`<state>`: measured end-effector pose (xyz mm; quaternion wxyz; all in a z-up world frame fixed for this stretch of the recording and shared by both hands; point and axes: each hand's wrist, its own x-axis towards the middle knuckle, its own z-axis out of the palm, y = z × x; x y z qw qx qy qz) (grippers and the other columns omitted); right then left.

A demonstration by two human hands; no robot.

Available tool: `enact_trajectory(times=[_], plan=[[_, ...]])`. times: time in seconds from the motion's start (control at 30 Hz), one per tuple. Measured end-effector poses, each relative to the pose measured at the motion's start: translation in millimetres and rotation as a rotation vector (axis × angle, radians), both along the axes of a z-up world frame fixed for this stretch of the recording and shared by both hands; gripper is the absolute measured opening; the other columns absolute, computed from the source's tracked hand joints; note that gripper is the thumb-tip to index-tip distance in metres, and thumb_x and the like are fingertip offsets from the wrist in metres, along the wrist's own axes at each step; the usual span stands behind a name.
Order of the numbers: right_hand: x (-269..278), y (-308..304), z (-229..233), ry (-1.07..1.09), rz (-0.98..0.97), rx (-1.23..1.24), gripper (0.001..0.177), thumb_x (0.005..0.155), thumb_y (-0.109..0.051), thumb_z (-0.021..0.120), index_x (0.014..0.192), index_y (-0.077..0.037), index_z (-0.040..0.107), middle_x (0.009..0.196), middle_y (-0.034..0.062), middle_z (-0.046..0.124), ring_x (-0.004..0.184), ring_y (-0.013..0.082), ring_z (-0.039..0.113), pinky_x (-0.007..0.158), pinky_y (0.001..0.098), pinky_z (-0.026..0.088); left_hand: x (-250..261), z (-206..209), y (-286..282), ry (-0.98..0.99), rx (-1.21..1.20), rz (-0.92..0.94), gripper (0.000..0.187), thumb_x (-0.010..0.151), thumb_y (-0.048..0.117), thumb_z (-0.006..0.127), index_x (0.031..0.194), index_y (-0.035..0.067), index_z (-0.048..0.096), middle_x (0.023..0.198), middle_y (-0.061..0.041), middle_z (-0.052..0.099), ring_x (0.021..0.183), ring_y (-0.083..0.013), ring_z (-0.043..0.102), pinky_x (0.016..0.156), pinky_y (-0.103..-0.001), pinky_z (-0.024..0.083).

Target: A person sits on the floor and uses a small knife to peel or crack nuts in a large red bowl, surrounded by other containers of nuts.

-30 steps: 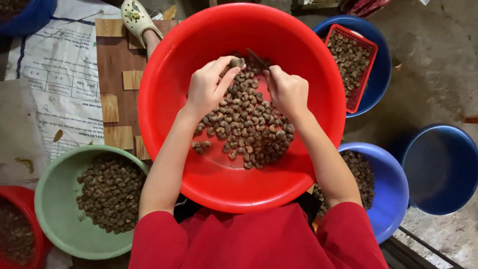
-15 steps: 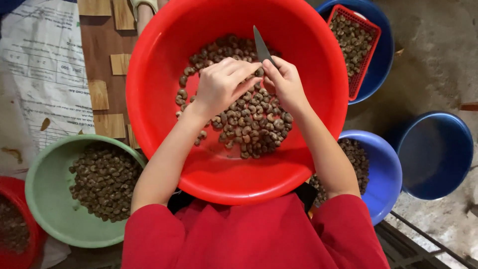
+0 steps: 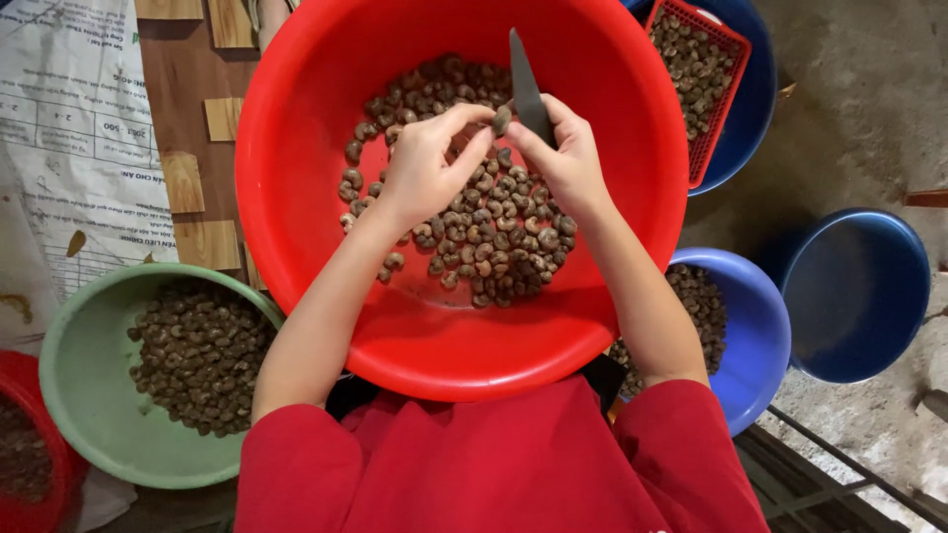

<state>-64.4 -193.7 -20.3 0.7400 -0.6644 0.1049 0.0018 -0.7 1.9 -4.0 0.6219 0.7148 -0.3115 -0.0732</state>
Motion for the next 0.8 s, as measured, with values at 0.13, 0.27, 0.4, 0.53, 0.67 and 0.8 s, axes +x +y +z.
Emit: enact_trajectory(times=[0.13,0.27,0.4,0.53,0.67,0.8], plan=[[2,-1,7,-0.104,0.114,-0.297,0.025,0.099,-0.01,0.07,0.122,-0.003,0.066,0.089,0.0017,0.068,0.065,0.006,0.055,0.055,0.0185,0.042,2,0,3,0.276,0.066,-0.123,0.023,0.1,0.015,0.059,0.118,0.002,0.067,0.082,-0.004,0.074,0.06,-0.0073,0.055,0.05,-0.02,0.042],[3,-10,9,-0.215,0.237,-0.465,0.022,0.097,-0.001,0.073,0.119,0.001,0.071,0.077,0.002,0.068,0.059,0.0074,0.052,0.053,0.0205,0.039,11,2,10,0.279,0.165,-0.249,0.025,0.105,0.022,0.052,0.111,0.005,0.069,0.082,-0.002,0.078,0.055,-0.0083,0.056,0.049,-0.022,0.042],[2,-4,6,-0.229,0.239,-0.455,0.023,0.098,-0.002,0.074,0.12,-0.001,0.071,0.081,0.0037,0.072,0.058,0.007,0.055,0.051,0.0196,0.04,14,-7,6,0.463,0.151,-0.335,0.03,0.106,0.026,0.046,0.121,0.006,0.063,0.086,-0.005,0.076,0.072,-0.0108,0.069,0.05,-0.022,0.051],[2,-1,-9,-0.452,0.025,-0.963,0.013,0.101,-0.003,0.067,0.113,0.002,0.067,0.07,0.0062,0.064,0.053,0.0176,0.055,0.05,0.0301,0.043,10,-9,-1,0.428,-0.048,-0.158,0.027,0.109,0.028,0.045,0.115,0.006,0.06,0.083,-0.004,0.072,0.066,-0.0101,0.066,0.049,-0.021,0.05],[8,2,1,-0.574,-0.01,-1.349,0.009,0.102,-0.008,0.075,0.095,-0.005,0.068,0.058,0.0035,0.058,0.046,0.0205,0.054,0.051,0.0324,0.044,16,-16,4,0.3,-0.108,-0.038,0.03,0.11,0.029,0.047,0.117,0.003,0.06,0.082,-0.004,0.07,0.064,-0.0097,0.062,0.05,-0.02,0.049],[9,2,3,-0.626,-0.027,-1.262,0.005,0.098,0.001,0.074,0.1,-0.001,0.07,0.062,0.004,0.06,0.048,0.0197,0.051,0.053,0.0323,0.044,15,0,4,0.259,-0.123,-0.038,0.027,0.111,0.027,0.047,0.115,0.004,0.06,0.081,-0.003,0.07,0.066,-0.009,0.06,0.054,-0.021,0.046]])
